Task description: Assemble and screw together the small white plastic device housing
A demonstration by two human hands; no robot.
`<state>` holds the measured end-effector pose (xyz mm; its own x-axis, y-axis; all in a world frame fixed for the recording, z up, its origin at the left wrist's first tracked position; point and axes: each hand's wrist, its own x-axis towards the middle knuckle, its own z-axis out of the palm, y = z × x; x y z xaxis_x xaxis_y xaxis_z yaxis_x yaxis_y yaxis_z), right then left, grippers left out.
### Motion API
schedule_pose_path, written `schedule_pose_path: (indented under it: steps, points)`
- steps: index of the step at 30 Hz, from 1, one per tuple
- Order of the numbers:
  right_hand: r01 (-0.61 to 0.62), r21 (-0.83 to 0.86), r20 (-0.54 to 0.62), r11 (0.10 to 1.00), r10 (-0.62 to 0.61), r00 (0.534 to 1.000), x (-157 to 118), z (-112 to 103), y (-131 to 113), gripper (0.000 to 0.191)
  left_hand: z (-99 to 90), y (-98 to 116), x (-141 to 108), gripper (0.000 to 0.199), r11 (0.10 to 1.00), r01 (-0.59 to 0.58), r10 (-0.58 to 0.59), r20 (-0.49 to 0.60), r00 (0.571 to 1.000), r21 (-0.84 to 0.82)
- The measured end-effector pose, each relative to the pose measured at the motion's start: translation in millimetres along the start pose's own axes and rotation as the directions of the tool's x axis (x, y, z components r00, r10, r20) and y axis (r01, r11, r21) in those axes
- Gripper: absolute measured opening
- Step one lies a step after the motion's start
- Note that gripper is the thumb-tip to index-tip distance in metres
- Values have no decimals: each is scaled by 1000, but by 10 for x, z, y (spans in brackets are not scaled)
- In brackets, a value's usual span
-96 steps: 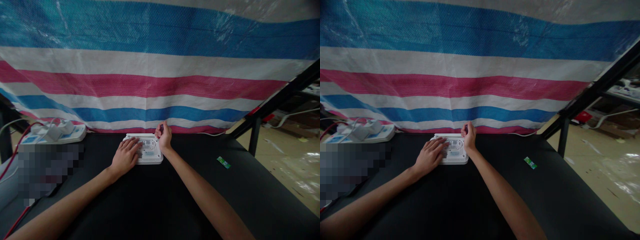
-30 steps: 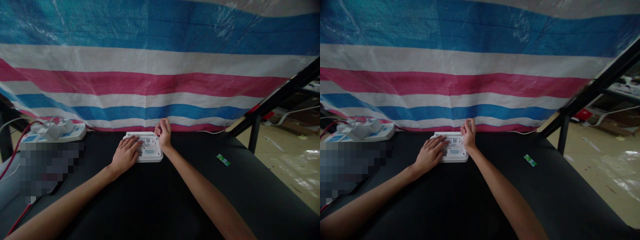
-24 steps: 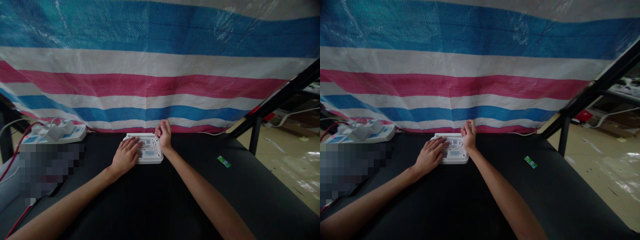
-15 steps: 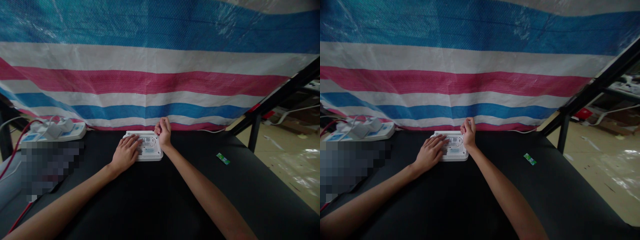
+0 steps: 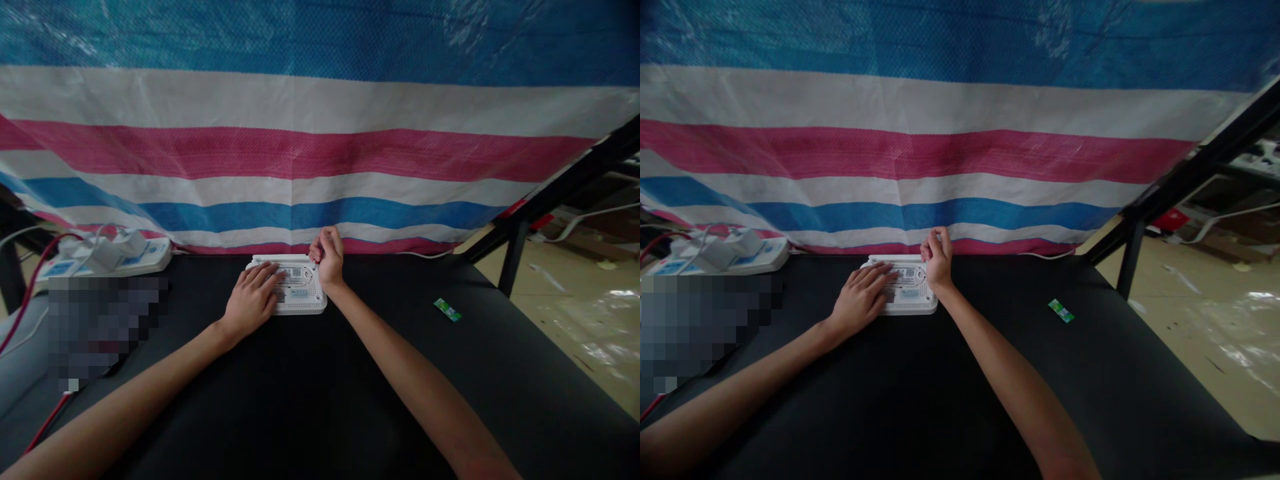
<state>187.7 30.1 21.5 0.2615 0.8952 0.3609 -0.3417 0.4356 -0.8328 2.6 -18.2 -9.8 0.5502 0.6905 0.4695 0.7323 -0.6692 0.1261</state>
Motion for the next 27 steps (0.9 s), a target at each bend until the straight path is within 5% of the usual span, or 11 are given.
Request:
schedule_pose_path:
  steps: [27]
  points:
    - [43, 23, 39, 999, -44, 998, 11, -20, 13, 29, -1, -2, -1, 44, 1000, -7, 6, 13, 1000, 25]
